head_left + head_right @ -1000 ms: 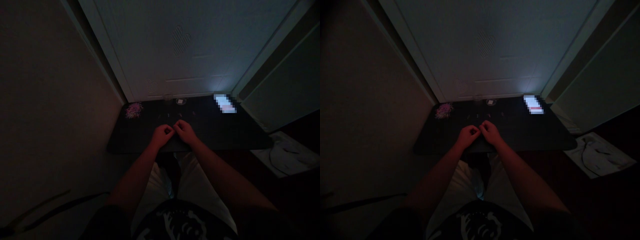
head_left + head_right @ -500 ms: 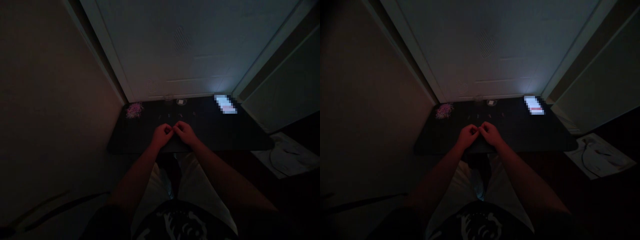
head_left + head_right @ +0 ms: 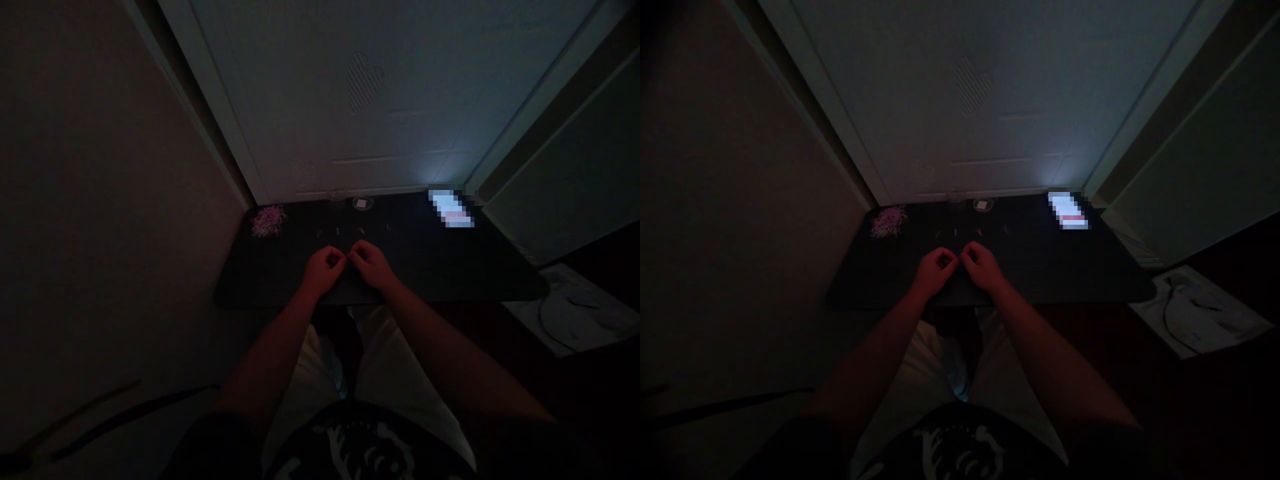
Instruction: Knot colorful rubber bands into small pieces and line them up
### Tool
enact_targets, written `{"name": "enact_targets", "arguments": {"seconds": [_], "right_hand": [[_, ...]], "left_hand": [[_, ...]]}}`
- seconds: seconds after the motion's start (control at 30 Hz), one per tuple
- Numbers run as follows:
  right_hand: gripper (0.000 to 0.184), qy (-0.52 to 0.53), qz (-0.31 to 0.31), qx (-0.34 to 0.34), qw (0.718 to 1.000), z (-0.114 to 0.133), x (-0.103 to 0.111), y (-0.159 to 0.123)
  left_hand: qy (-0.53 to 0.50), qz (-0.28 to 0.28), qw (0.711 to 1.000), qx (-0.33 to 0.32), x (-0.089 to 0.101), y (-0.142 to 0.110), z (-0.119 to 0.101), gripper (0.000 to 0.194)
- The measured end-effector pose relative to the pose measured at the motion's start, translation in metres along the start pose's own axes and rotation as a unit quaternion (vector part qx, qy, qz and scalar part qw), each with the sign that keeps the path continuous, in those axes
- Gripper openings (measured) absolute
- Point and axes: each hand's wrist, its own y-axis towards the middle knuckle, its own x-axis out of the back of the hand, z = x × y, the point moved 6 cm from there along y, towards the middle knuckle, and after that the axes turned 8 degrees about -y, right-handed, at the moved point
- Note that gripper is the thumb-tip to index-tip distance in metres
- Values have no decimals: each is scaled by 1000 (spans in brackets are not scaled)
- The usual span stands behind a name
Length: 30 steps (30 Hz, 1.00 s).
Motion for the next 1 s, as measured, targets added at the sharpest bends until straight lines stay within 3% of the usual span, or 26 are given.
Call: {"name": "enact_targets", "arguments": {"seconds": [1.0], "right_hand": [[10,-6,-19,-11,1000,2,4,0]], "left_hand": [[5,3,1000,5,0,0,3,14]]}}
